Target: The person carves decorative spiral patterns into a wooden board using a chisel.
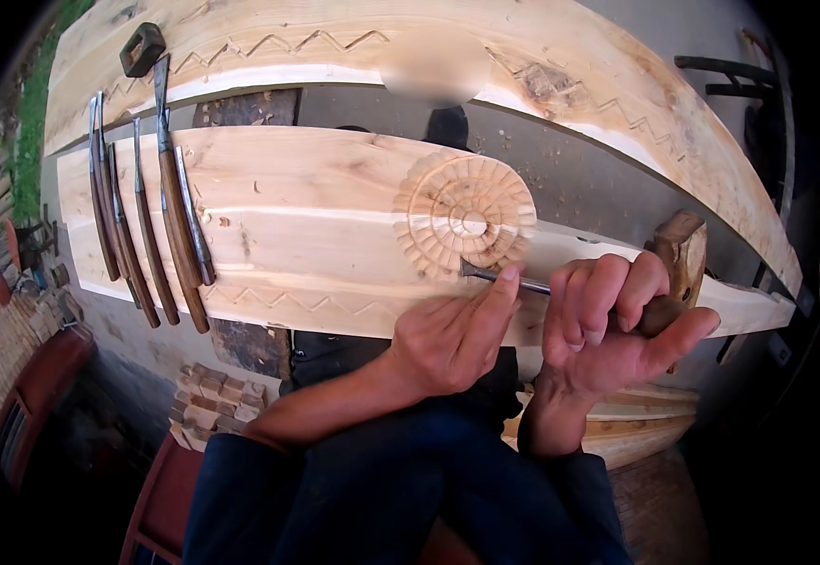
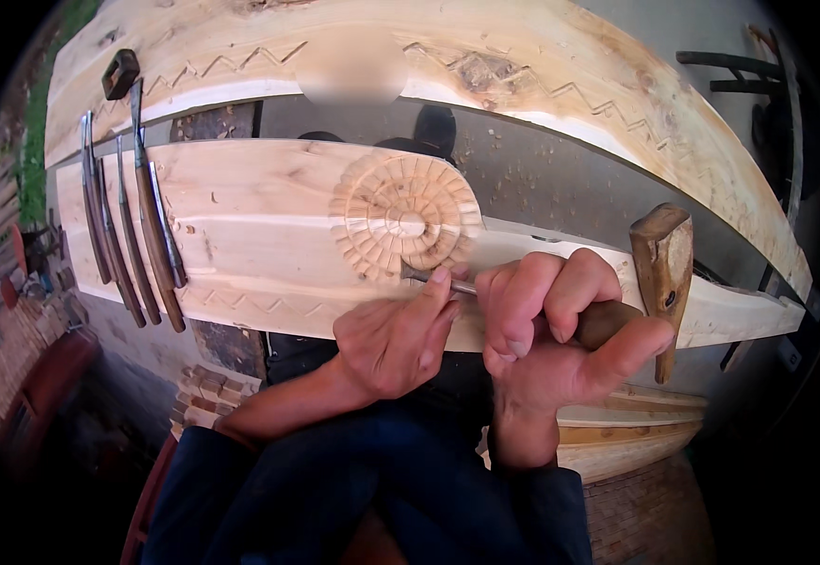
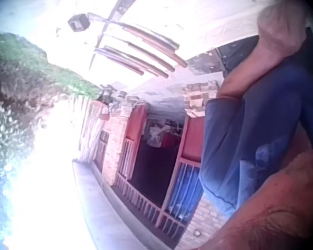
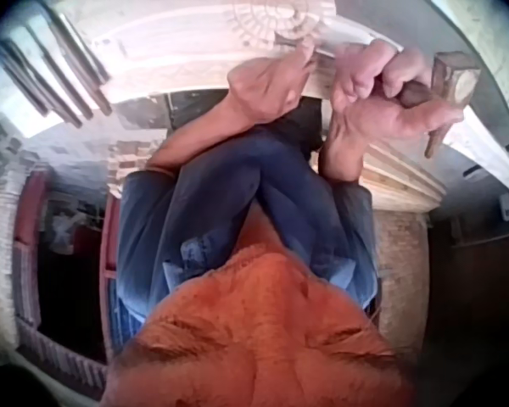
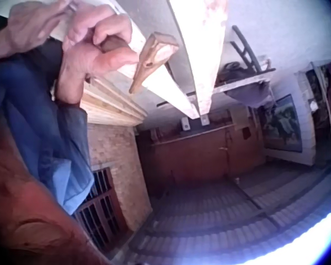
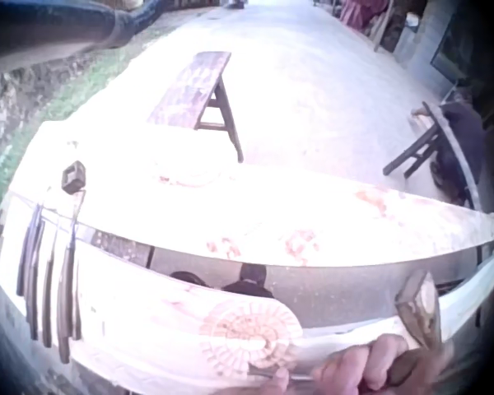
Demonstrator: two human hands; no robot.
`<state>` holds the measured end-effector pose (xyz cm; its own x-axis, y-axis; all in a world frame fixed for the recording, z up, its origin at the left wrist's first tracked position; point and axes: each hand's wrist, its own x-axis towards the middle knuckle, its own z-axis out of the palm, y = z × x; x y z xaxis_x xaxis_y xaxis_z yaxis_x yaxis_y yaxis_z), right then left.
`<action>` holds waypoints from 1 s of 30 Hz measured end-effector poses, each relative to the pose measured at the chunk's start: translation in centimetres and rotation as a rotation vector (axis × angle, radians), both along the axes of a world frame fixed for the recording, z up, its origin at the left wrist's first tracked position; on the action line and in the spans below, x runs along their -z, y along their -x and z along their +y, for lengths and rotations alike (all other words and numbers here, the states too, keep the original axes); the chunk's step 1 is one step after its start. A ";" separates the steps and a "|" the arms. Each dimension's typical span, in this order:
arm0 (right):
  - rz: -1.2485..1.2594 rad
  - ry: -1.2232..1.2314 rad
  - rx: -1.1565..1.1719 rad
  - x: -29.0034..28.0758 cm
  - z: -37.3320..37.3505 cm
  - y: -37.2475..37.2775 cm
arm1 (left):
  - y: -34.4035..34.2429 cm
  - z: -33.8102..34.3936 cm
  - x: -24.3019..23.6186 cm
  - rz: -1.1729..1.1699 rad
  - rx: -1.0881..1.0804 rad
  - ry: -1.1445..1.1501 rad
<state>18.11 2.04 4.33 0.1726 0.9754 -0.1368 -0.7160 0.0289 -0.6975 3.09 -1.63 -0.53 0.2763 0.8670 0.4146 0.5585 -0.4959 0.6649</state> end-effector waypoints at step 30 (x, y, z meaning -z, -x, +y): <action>-0.169 -0.157 0.044 -2.1 -0.9 -3.7 | 4.7 2.0 -1.6 0.390 0.075 0.066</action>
